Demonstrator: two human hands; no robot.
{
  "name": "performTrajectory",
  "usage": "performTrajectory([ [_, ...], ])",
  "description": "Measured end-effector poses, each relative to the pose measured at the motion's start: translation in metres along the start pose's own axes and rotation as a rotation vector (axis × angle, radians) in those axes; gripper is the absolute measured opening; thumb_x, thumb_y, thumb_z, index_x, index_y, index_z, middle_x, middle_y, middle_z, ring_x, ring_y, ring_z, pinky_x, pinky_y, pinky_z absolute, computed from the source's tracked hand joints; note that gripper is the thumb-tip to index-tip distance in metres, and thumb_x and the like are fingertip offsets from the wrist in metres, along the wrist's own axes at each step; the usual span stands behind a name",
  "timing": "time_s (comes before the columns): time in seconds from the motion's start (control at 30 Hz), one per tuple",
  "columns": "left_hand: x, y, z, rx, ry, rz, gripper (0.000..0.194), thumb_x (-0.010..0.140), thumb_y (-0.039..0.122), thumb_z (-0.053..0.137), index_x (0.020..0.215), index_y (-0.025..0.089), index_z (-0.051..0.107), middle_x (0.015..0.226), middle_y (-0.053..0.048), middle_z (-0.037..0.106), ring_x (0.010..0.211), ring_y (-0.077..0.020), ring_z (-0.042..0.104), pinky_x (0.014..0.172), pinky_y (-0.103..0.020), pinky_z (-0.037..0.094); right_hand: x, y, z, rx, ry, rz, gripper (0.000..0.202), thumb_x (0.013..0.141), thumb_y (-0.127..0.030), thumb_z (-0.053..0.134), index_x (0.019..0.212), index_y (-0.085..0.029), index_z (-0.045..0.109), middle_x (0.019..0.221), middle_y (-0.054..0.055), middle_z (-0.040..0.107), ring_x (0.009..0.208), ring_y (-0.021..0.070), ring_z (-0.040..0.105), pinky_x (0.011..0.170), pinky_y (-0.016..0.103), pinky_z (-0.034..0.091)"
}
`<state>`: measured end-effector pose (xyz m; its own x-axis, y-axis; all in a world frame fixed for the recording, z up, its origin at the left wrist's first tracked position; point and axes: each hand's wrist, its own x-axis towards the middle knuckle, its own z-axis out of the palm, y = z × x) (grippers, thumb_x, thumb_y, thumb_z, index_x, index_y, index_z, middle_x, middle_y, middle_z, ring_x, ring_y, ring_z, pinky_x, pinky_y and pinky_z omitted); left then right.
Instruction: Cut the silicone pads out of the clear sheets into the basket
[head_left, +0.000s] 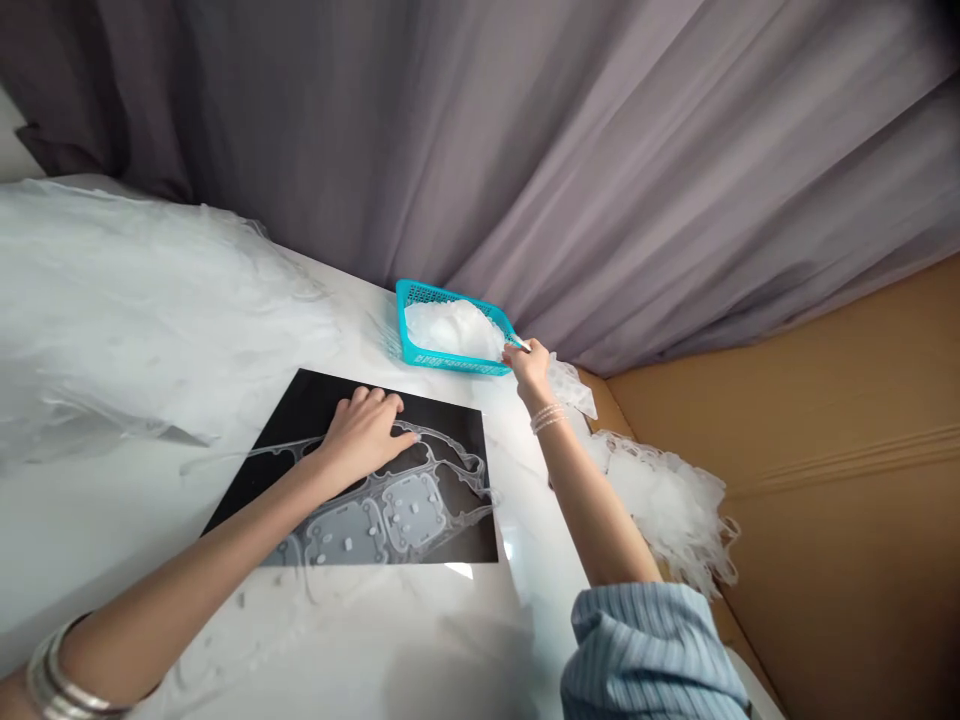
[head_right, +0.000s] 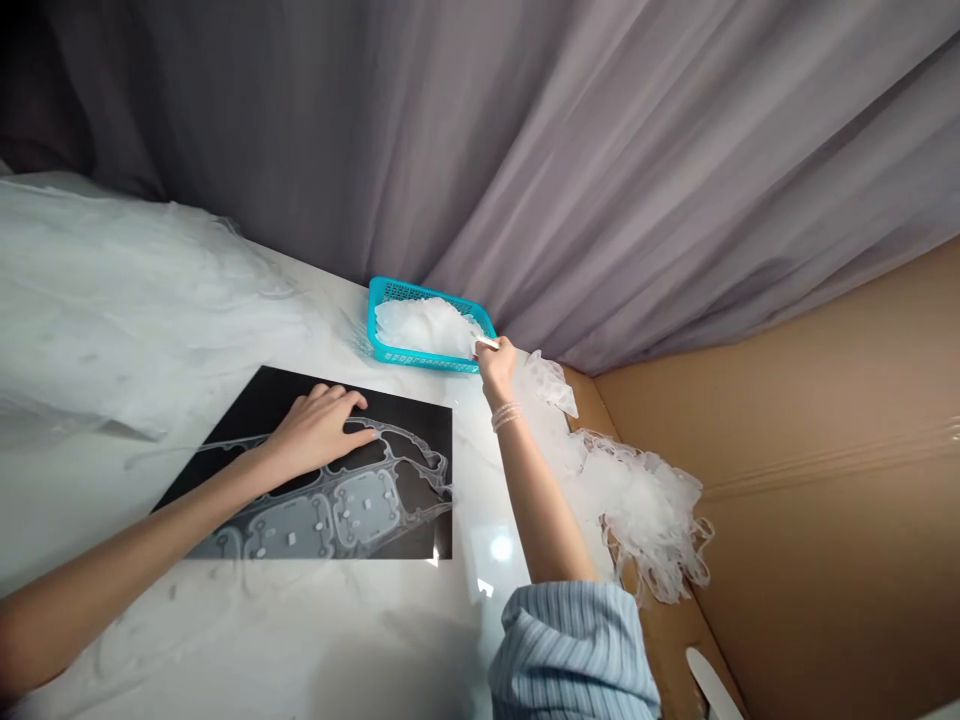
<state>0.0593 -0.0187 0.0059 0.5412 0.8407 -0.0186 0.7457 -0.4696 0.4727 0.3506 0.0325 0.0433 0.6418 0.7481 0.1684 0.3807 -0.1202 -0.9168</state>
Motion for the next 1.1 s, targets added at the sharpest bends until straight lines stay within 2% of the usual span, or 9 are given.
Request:
performTrajectory([
  [0.13, 0.005, 0.022, 0.009, 0.028, -0.064, 0.111, 0.029, 0.089, 0.039, 0.065, 0.106, 0.015, 0.065, 0.116, -0.009, 0.065, 0.115, -0.0270, 0.058, 0.096, -0.049, 0.049, 0.008, 0.006, -0.008, 0.007, -0.044, 0.090, 0.024, 0.099, -0.033, 0.060, 0.110, -0.012, 0.062, 0.097, 0.004, 0.066, 0.077, 0.0131, 0.066, 0.067, 0.028, 0.058],
  [0.27, 0.015, 0.033, 0.007, 0.036, -0.091, 0.155, 0.024, 0.094, 0.035, 0.061, 0.107, 0.015, 0.065, 0.109, -0.007, 0.067, 0.100, -0.0203, 0.065, 0.088, -0.042, 0.055, 0.006, -0.003, -0.012, -0.020, -0.055, 0.046, 0.021, 0.099, -0.032, 0.060, 0.101, -0.012, 0.063, 0.089, 0.002, 0.066, 0.071, 0.0112, 0.064, 0.064, 0.025, 0.056],
  [0.33, 0.026, 0.036, 0.001, 0.026, -0.076, 0.148, 0.028, 0.095, 0.037, 0.059, 0.113, 0.015, 0.064, 0.107, -0.007, 0.068, 0.093, -0.0188, 0.066, 0.083, -0.040, 0.057, -0.011, -0.002, -0.020, -0.065, -0.094, 0.003, 0.018, 0.096, -0.031, 0.062, 0.091, -0.014, 0.061, 0.083, 0.001, 0.066, 0.068, 0.0121, 0.064, 0.062, 0.025, 0.054],
  [0.47, 0.051, 0.040, -0.010, 0.014, -0.006, 0.143, 0.034, 0.096, 0.038, 0.058, 0.122, 0.016, 0.060, 0.111, -0.007, 0.067, 0.093, -0.0190, 0.066, 0.081, -0.039, 0.058, -0.073, 0.016, -0.045, -0.200, -0.276, -0.077, 0.027, 0.077, -0.034, 0.075, 0.071, -0.019, 0.053, 0.069, 0.000, 0.067, 0.066, 0.0173, 0.064, 0.061, 0.026, 0.049],
  [0.6, 0.065, 0.039, -0.010, 0.037, 0.052, 0.162, 0.032, 0.096, 0.038, 0.058, 0.120, 0.017, 0.061, 0.113, -0.008, 0.066, 0.098, -0.0203, 0.066, 0.085, -0.042, 0.057, -0.110, 0.035, -0.056, -0.309, -0.348, -0.172, 0.030, 0.073, -0.036, 0.075, 0.072, -0.022, 0.049, 0.083, 0.005, 0.073, 0.076, 0.0230, 0.067, 0.072, 0.033, 0.050],
  [0.67, 0.064, 0.036, -0.007, 0.062, 0.084, 0.173, 0.030, 0.095, 0.036, 0.059, 0.118, 0.017, 0.062, 0.117, -0.008, 0.066, 0.104, -0.0219, 0.064, 0.090, -0.044, 0.055, -0.101, 0.036, -0.052, -0.344, -0.272, -0.244, 0.023, 0.078, -0.035, 0.069, 0.078, -0.022, 0.049, 0.099, 0.010, 0.073, 0.089, 0.0267, 0.067, 0.084, 0.039, 0.049],
  [0.8, 0.050, 0.026, -0.008, 0.118, 0.152, 0.183, 0.033, 0.096, 0.029, 0.054, 0.125, 0.015, 0.059, 0.127, -0.013, 0.061, 0.120, -0.0286, 0.057, 0.099, -0.051, 0.048, -0.052, 0.023, -0.031, -0.359, -0.195, -0.394, 0.018, 0.077, -0.025, 0.068, 0.090, -0.021, 0.056, 0.117, 0.014, 0.067, 0.113, 0.0293, 0.060, 0.102, 0.043, 0.041],
  [0.93, 0.030, 0.008, -0.024, 0.140, 0.128, 0.232, 0.035, 0.096, 0.026, 0.045, 0.124, 0.014, 0.062, 0.127, -0.016, 0.063, 0.120, -0.0328, 0.058, 0.094, -0.047, 0.049, -0.029, 0.010, -0.014, -0.330, -0.258, -0.463, 0.015, 0.071, -0.017, 0.072, 0.080, -0.023, 0.061, 0.092, 0.006, 0.071, 0.099, 0.0259, 0.066, 0.096, 0.037, 0.047],
  [1.1, 0.006, -0.017, -0.038, 0.124, 0.102, 0.251, 0.037, 0.096, 0.031, 0.038, 0.119, 0.019, 0.065, 0.117, -0.011, 0.070, 0.105, -0.0290, 0.066, 0.081, -0.039, 0.052, -0.026, 0.010, -0.024, -0.283, -0.159, -0.459, 0.029, 0.081, -0.027, 0.062, 0.060, -0.022, 0.042, 0.075, 0.003, 0.065, 0.090, 0.0220, 0.068, 0.083, 0.030, 0.053],
])
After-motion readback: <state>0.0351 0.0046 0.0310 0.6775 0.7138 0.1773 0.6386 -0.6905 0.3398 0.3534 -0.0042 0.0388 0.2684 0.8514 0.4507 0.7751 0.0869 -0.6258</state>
